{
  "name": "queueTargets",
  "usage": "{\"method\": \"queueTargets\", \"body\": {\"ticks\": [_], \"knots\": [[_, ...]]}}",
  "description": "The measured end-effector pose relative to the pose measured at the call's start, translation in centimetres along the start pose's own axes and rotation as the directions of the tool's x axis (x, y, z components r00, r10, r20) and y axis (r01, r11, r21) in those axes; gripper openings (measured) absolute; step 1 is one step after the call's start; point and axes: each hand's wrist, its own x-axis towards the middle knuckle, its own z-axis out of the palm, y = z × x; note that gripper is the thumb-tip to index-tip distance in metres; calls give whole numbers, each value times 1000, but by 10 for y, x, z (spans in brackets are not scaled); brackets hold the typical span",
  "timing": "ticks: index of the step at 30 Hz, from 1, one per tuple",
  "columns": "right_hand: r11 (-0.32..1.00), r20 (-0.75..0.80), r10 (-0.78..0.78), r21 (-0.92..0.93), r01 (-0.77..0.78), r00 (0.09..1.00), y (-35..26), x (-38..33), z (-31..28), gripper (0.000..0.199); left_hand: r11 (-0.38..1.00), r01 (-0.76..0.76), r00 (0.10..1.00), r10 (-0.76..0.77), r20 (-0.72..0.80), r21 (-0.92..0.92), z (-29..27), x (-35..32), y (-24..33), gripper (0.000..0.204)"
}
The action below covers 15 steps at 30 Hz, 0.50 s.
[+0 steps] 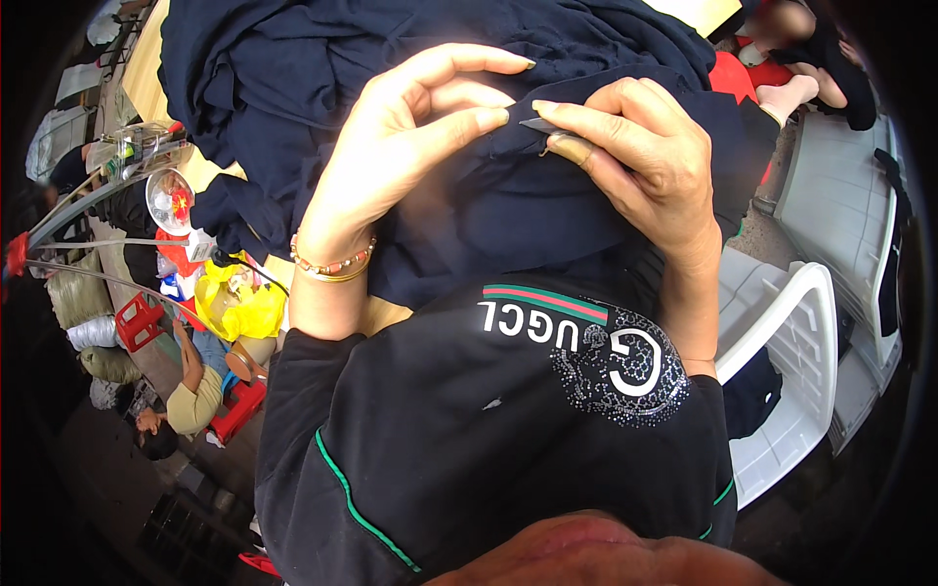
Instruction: The person is trimming loose threads from finished navy blue t-shirts using small hand-held scissors and then placing them in a large bin.
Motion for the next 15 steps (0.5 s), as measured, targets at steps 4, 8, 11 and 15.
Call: {"method": "queueTargets", "body": {"ticks": [4,8,11,15], "knots": [[984,-52,26,177,-17,998,5,-6,-7,31,997,36,998,-40,54,67,6,2,6,34],[864,14,225,460,-206,974,-1,-14,-43,35,614,-8,991,-98,87,789,17,3,33,37],[779,-106,307,598,-186,946,9,-32,-63,35,289,-277,929,-161,332,916,19,11,55,30],[705,-273,478,686,-179,835,26,-65,-77,41,349,-427,841,-186,509,834,23,35,110,15]]}}
